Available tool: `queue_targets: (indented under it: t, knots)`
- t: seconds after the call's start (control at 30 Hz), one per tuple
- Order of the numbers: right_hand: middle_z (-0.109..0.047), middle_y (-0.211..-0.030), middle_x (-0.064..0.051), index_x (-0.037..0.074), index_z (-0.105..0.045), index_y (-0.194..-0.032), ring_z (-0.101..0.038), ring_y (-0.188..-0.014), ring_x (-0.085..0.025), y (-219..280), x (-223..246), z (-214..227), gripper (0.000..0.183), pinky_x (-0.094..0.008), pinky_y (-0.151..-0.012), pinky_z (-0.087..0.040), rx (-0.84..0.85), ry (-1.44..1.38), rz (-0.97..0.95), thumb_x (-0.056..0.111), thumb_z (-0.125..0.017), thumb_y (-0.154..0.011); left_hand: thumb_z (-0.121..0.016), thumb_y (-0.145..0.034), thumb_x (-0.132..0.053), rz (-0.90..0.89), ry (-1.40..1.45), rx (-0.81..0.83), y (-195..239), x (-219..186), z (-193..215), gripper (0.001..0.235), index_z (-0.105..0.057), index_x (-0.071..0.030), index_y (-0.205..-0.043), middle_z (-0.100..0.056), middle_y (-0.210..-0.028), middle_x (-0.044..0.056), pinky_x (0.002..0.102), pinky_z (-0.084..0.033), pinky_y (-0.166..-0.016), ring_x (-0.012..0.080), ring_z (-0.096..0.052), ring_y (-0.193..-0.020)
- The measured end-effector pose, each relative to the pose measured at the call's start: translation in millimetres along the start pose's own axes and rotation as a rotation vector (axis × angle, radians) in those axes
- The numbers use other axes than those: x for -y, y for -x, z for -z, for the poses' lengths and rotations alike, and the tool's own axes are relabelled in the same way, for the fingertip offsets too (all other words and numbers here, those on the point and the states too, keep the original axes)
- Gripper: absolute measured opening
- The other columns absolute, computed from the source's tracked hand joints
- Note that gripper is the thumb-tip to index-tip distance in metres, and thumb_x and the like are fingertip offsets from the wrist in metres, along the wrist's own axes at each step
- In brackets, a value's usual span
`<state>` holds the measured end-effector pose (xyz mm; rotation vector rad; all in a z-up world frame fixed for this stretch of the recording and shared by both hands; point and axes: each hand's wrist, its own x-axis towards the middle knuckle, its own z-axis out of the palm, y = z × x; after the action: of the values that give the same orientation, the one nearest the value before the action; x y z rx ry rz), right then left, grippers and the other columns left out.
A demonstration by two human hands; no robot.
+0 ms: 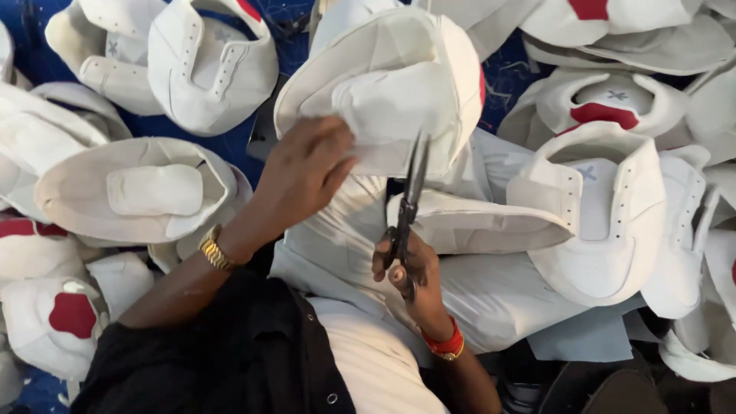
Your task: The person uses scissors to trim excess material or threads from a pile of white shoe uppers.
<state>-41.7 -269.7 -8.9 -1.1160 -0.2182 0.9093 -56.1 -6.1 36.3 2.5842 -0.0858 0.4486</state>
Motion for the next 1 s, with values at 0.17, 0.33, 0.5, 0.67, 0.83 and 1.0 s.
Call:
queue_targets:
  t: [0.17,0.33,0.5,0.67,0.83,1.0]
  knots:
    - [-0.062,-0.083,-0.009,-0.002,-0.060,-0.111,-0.059,-0.071,-0.015,-2.3,-1.2,-1.8,0.065,-0.028,-0.064,-0.049,0.113,-0.154,-0.129,0.060,-0.071,-0.094,-0.071,-0.091,0.002,0.150,0.160,-0.026,-24.1,-0.5,9.2,0.042,-0.065,0.005,-0.132,-0.055,-0.110,0.018,0.039,-0.052,-0.077,0.0276,-0.061,-0.086]
    - [-0.059,-0.078,-0.009,-0.002,-0.060,-0.108,-0.056,-0.067,-0.016,-0.2,-4.9,-6.9,0.062,-0.028,-0.060,-0.045,0.167,-0.357,-0.241,0.058,-0.071,-0.096,-0.068,-0.095,0.007,0.153,0.123,0.034,-18.3,12.7,1.0,0.026,-0.068,0.002,-0.120,-0.055,-0.109,0.012,0.036,-0.053,-0.077,0.0258,-0.064,-0.092]
    - [-0.058,-0.075,-0.008,-0.002,-0.061,-0.107,-0.055,-0.066,-0.014,-2.5,-14.6,-2.8,0.058,-0.027,-0.058,-0.044,0.181,-0.418,-0.312,0.054,-0.069,-0.098,-0.068,-0.094,0.008,0.217,0.244,-0.055,-16.8,15.5,-5.1,0.015,-0.070,0.000,-0.107,-0.057,-0.108,0.009,0.036,-0.054,-0.076,0.0244,-0.067,-0.090]
    - [-0.058,-0.074,-0.008,-0.003,-0.061,-0.105,-0.056,-0.065,-0.014,-8.8,-15.9,-2.7,0.054,-0.027,-0.060,-0.046,0.181,-0.393,-0.336,0.050,-0.067,-0.101,-0.077,-0.096,0.000,0.295,0.307,-0.132,-19.4,15.7,-5.8,0.010,-0.069,0.001,-0.102,-0.062,-0.101,0.007,0.033,-0.053,-0.070,0.0202,-0.068,-0.080]
    - [-0.058,-0.073,-0.008,-0.002,-0.061,-0.102,-0.056,-0.064,-0.014,-12.3,-19.0,-1.5,0.053,-0.026,-0.058,-0.046,0.176,-0.323,-0.340,0.050,-0.068,-0.100,-0.079,-0.096,-0.001,0.291,0.299,-0.149,-19.1,17.9,-7.1,0.012,-0.068,0.003,-0.099,-0.062,-0.097,0.007,0.032,-0.052,-0.069,0.0203,-0.066,-0.077]
    - [-0.058,-0.074,-0.007,-0.001,-0.060,-0.101,-0.056,-0.064,-0.014,-12.7,-18.3,-7.3,0.052,-0.026,-0.058,-0.046,0.214,-0.245,-0.306,0.049,-0.070,-0.100,-0.071,-0.100,0.005,0.302,0.514,-0.211,-18.5,20.1,-2.8,0.008,-0.068,0.000,-0.107,-0.063,-0.101,0.009,0.031,-0.054,-0.071,0.0206,-0.067,-0.081]
